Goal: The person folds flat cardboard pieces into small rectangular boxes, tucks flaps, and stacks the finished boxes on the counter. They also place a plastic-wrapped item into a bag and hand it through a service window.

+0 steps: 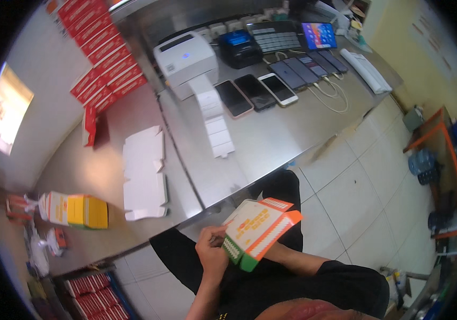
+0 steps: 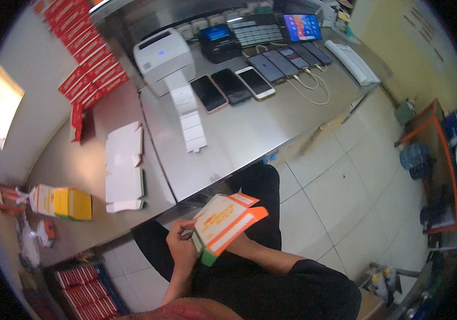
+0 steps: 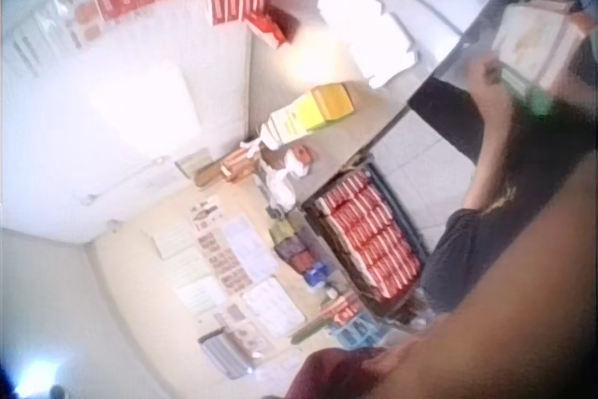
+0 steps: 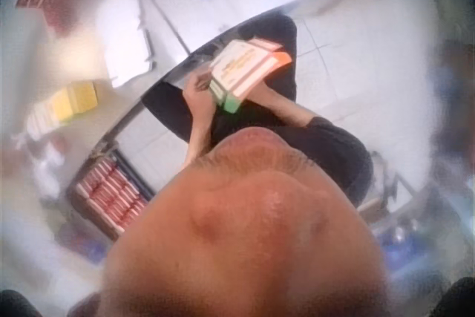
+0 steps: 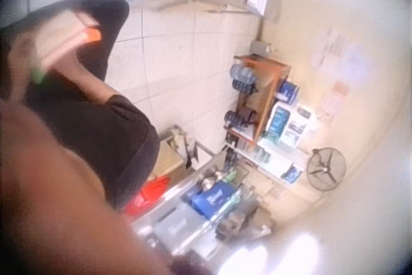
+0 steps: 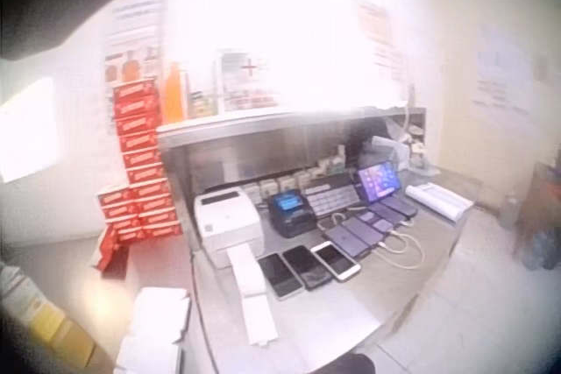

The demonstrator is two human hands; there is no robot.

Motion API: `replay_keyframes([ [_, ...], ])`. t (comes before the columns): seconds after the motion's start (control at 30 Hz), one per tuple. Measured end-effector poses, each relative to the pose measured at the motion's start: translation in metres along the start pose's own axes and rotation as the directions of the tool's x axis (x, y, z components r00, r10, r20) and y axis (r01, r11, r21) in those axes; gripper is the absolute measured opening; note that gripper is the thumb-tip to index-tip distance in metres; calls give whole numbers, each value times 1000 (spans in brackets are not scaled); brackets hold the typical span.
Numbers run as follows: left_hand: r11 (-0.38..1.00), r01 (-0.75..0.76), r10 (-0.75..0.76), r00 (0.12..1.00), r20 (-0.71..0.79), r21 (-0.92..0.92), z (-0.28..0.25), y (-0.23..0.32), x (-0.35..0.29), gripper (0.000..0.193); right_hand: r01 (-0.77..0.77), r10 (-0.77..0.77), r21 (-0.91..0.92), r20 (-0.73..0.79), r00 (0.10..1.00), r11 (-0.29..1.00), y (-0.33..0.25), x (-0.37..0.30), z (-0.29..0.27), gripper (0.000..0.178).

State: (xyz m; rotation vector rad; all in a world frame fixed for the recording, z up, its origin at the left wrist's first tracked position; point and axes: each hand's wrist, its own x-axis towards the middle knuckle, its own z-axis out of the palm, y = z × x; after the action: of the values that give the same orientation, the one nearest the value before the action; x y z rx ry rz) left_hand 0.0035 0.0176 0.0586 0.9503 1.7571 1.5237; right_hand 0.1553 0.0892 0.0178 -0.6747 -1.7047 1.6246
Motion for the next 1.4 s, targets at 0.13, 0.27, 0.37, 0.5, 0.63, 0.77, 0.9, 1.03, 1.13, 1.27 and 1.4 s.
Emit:
replay_keyframes([
  [0.13,965,-54,39,997,65,256,-17,10,17,23,181,-270,-318,-263,926,931,-7,19,-26,39],
  [0.27,891,3,-45,996,81,455,-31,9,17,31,375,-473,-304,-387,791,876,-71,54,-64,43],
  [0.37,857,16,-67,994,82,515,-27,20,22,43,419,-446,-200,-116,887,886,-65,61,-79,33],
  [0.5,833,-57,202,957,-207,551,-17,4,19,80,398,-410,-173,-35,911,901,-59,64,-76,26],
  [0.63,739,-293,510,832,-220,607,-3,23,21,75,422,-456,-221,-135,880,879,-50,68,-72,26],
  [0.77,947,-306,313,947,-73,92,31,47,26,59,416,-428,-125,-96,899,901,-49,59,-46,35],
  [0.9,977,-179,200,958,-205,117,37,44,28,37,526,-520,-216,89,850,823,-47,57,-43,53],
  [1.03,997,-73,77,972,-223,23,32,51,29,14,310,-314,-122,-11,949,943,-49,55,-49,37],
  [1.13,994,-39,16,976,-216,-104,28,59,31,13,-13,26,236,-48,999,972,-48,58,-53,24],
  [1.27,984,58,-73,994,-85,-170,24,58,22,11,-79,90,338,-18,996,938,-48,63,-56,21],
  [1.4,965,-14,-17,993,-113,-261,27,50,27,10,-101,108,259,-15,994,961,-66,65,-49,23],
])
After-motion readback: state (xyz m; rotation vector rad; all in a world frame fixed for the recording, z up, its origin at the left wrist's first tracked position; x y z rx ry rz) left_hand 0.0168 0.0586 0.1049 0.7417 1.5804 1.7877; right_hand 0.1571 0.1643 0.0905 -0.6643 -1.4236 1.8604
